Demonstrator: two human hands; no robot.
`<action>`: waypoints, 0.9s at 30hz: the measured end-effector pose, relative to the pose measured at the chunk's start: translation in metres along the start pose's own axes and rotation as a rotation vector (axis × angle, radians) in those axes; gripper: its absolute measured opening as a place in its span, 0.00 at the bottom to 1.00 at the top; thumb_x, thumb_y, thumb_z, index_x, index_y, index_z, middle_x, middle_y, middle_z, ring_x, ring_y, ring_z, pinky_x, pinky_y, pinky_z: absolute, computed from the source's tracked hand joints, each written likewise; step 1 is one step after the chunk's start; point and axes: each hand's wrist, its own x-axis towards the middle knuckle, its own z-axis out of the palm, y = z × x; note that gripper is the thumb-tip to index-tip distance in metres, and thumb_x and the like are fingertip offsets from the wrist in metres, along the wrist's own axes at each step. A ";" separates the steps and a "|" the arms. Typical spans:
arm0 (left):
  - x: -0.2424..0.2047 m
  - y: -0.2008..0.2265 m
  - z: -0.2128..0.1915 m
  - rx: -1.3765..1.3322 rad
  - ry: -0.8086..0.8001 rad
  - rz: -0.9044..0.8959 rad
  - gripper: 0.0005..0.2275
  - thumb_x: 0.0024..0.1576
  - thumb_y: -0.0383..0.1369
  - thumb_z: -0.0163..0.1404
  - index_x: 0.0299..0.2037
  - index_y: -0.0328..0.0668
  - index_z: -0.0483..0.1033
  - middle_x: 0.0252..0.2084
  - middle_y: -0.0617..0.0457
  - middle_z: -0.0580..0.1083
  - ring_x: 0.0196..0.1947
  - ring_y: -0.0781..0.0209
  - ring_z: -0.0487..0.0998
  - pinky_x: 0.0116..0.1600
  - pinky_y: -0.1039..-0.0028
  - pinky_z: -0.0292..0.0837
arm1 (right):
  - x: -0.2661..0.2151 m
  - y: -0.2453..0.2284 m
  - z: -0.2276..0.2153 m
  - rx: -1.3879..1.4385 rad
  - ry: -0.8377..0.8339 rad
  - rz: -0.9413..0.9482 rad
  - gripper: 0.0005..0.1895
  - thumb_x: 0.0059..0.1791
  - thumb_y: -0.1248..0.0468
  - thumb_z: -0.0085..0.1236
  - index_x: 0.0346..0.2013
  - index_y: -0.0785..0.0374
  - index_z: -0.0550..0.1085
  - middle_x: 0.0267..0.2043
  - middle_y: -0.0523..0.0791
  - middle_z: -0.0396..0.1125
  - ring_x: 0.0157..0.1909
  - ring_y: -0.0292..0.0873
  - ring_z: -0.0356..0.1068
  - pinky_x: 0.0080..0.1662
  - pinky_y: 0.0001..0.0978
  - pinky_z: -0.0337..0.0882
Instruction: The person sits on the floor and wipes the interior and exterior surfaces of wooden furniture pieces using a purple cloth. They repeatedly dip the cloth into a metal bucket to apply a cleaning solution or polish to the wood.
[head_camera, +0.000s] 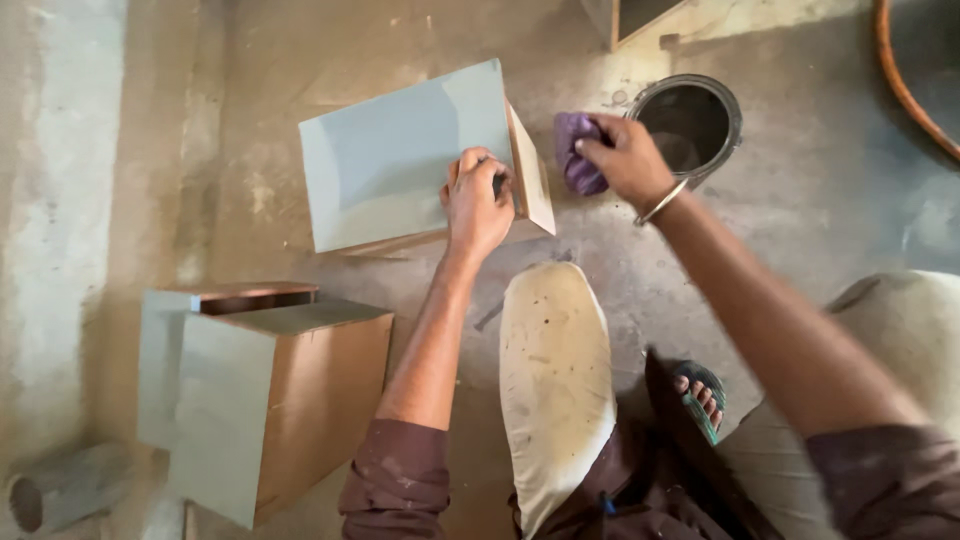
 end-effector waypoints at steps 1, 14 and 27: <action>0.000 -0.001 0.001 -0.033 -0.014 -0.025 0.03 0.53 0.28 0.57 0.36 0.44 0.81 0.52 0.57 0.70 0.59 0.50 0.68 0.58 0.49 0.60 | -0.002 0.022 0.006 0.066 0.045 -0.045 0.16 0.52 0.68 0.56 0.54 0.73 0.74 0.43 0.45 0.72 0.42 0.35 0.69 0.46 0.30 0.71; 0.029 0.013 -0.025 -0.332 -0.126 -0.189 0.09 0.61 0.29 0.55 0.43 0.36 0.67 0.39 0.49 0.73 0.45 0.49 0.77 0.53 0.65 0.76 | -0.056 0.135 0.066 0.728 0.277 0.347 0.18 0.51 0.71 0.49 0.55 0.72 0.73 0.40 0.49 0.72 0.36 0.42 0.71 0.38 0.35 0.72; 0.118 0.002 0.019 0.319 0.111 0.395 0.18 0.68 0.40 0.53 0.63 0.40 0.68 0.64 0.45 0.69 0.65 0.43 0.67 0.66 0.54 0.63 | -0.040 0.177 0.103 0.411 0.338 0.344 0.20 0.51 0.71 0.53 0.58 0.70 0.72 0.47 0.48 0.74 0.44 0.38 0.73 0.49 0.29 0.74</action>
